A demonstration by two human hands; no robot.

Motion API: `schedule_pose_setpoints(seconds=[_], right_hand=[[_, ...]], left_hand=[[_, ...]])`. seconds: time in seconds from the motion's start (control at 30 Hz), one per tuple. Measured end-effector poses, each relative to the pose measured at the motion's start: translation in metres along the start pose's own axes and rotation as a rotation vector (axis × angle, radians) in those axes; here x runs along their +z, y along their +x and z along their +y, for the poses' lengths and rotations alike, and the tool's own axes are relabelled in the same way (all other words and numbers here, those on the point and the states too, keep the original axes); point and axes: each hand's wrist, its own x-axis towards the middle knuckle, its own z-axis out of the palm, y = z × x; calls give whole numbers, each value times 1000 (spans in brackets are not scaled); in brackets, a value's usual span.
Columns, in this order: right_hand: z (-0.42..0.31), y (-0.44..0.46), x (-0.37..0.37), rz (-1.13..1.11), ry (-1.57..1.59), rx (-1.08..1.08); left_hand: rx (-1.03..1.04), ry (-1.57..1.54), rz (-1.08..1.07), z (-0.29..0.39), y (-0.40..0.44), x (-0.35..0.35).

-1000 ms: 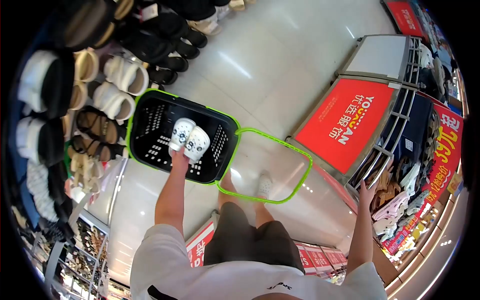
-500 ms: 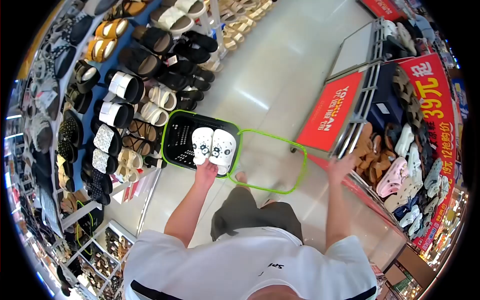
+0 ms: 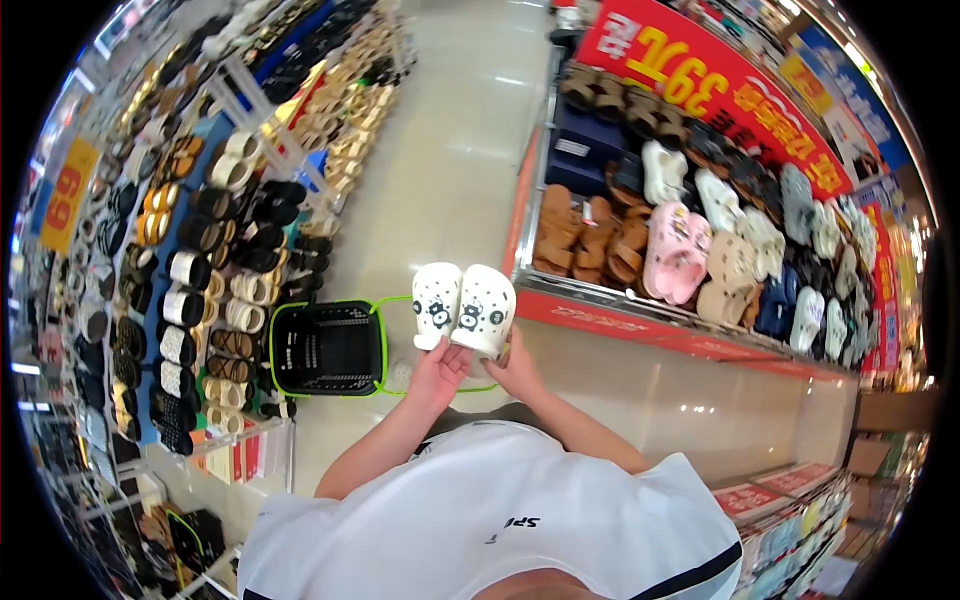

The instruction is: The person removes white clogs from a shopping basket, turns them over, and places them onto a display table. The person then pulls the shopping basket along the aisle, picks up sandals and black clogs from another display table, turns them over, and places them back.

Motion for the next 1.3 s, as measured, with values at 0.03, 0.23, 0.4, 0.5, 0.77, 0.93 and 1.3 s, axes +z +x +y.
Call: schedule_pose_setpoints(seconds=[0.03, 0.23, 0.4, 0.5, 0.77, 0.93, 1.3], right_hand=[[-4, -10, -29, 4, 6, 55], [41, -73, -165, 112, -50, 123], [60, -122, -249, 237, 83, 251], [88, -145, -283, 353, 281, 245], [79, -182, -351, 502, 630, 388], [54, -176, -368, 452, 685, 333], [-20, -103, -376, 424, 652, 245]], left_hand=[[-23, 59, -43, -17, -1, 13], [-134, 419, -28, -132, -2, 75], [-149, 619, -170, -208, -27, 147], [-193, 813, -325, -231, -43, 185], [601, 1769, -444, -235, -7, 179], [171, 1437, -562, -217, 6, 198], [83, 1151, -659, -158, 15, 248]])
